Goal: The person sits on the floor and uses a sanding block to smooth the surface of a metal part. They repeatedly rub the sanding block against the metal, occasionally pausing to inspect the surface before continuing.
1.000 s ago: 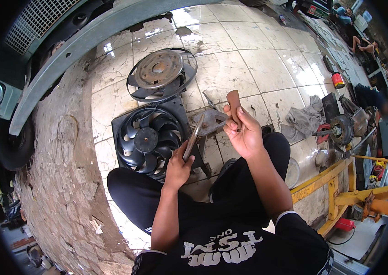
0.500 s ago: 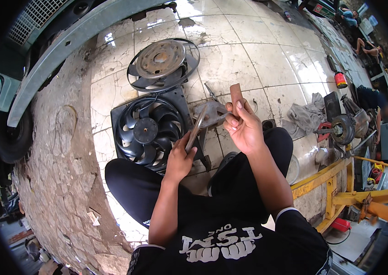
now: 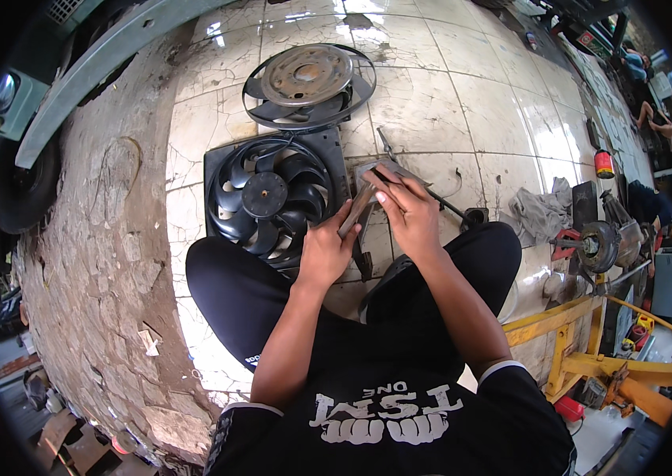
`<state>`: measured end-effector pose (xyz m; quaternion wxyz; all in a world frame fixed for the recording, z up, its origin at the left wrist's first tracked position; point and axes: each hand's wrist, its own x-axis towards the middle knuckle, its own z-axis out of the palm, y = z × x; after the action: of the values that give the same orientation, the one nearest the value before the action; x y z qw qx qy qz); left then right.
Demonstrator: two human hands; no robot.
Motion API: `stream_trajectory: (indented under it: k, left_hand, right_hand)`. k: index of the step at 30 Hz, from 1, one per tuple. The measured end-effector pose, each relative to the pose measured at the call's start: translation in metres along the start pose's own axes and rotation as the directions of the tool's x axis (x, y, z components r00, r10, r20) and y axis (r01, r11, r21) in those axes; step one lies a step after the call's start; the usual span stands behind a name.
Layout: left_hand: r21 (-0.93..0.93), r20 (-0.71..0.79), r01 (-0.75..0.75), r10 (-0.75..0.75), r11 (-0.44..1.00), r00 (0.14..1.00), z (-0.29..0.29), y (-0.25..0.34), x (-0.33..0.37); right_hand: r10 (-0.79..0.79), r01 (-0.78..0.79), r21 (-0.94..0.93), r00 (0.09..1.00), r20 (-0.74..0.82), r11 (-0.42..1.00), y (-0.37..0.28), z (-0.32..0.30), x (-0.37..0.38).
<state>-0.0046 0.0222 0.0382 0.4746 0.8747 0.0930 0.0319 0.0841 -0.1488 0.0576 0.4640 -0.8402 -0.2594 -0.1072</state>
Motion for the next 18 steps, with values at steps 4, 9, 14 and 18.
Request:
stream_trajectory:
  k: [4,9,14,18]
  left_hand:
    - [-0.004,-0.021,0.004,-0.005,1.000,1.000,-0.002,-0.001,0.000]
    - [0.019,-0.034,-0.044,0.045,0.999,0.998,-0.001,-0.013,-0.001]
    - [0.024,-0.024,0.030,-0.030,0.999,0.999,-0.007,-0.018,-0.007]
    - [0.064,-0.097,-0.035,0.041,0.997,0.994,-0.005,-0.025,-0.006]
  right_hand:
    - [-0.160,0.163,-0.046,0.985,0.068,0.986,-0.002,0.013,-0.016]
    - [-0.167,0.172,-0.147,0.985,0.041,0.974,0.006,0.025,0.000]
    - [-0.190,0.183,0.074,0.977,0.100,0.980,0.000,0.030,-0.020]
    - [-0.079,0.086,-0.094,0.994,0.074,0.992,0.010,0.029,-0.004]
